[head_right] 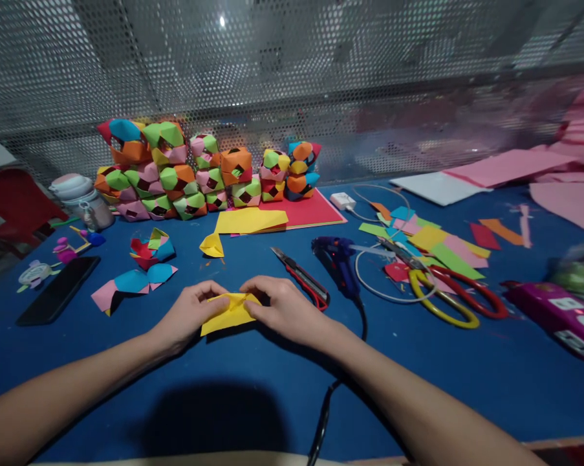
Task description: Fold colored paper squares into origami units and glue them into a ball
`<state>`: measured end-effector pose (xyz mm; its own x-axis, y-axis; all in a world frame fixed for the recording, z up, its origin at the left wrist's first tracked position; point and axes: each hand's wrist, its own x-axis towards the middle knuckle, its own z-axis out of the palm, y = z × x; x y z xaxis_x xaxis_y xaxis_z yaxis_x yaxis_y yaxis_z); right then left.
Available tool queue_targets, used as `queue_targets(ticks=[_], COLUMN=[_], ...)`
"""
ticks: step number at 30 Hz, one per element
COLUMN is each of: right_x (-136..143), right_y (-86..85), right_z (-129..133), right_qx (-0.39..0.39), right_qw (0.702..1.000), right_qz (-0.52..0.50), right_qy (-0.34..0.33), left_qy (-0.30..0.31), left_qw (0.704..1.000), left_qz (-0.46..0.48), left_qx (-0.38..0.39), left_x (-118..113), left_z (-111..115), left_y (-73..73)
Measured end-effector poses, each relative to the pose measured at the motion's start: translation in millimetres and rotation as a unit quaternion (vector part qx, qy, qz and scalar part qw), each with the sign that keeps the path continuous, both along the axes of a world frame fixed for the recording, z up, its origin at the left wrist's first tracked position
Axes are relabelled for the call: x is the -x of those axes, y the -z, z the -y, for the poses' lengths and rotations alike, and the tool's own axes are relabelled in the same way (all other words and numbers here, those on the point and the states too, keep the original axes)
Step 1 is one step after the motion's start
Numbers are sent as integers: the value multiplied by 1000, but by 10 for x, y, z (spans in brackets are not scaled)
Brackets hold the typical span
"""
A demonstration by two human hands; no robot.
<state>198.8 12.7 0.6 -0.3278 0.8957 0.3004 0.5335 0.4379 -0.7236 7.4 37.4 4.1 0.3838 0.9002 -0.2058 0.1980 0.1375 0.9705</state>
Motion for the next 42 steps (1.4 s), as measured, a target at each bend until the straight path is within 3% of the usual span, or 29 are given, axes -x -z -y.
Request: queue_targets(ticks=[6, 13, 21, 31, 37, 42], right_x=[53, 51, 53, -13, 13, -8], right_y=[-18, -37, -37, 40, -2, 30], right_z=[7, 49, 22, -81, -19, -43], right_qx=[94, 105, 178, 274, 224, 222], right_qw=[995, 993, 979, 935, 967, 972], right_qz=[-40, -53, -98, -224, -117, -72], right_qy=[16, 15, 18, 33, 16, 9], left_qy=[18, 59, 65, 74, 71, 77], left_qw=[1000, 998, 997, 997, 997, 995], left_qz=[11, -12, -26, -17, -36, -60], left_qx=[9, 5, -14, 5, -21, -24], left_x=[5, 27, 17, 9, 18, 11], left_z=[12, -21, -2, -5, 4, 13], left_y=[29, 74, 54, 96, 124, 121])
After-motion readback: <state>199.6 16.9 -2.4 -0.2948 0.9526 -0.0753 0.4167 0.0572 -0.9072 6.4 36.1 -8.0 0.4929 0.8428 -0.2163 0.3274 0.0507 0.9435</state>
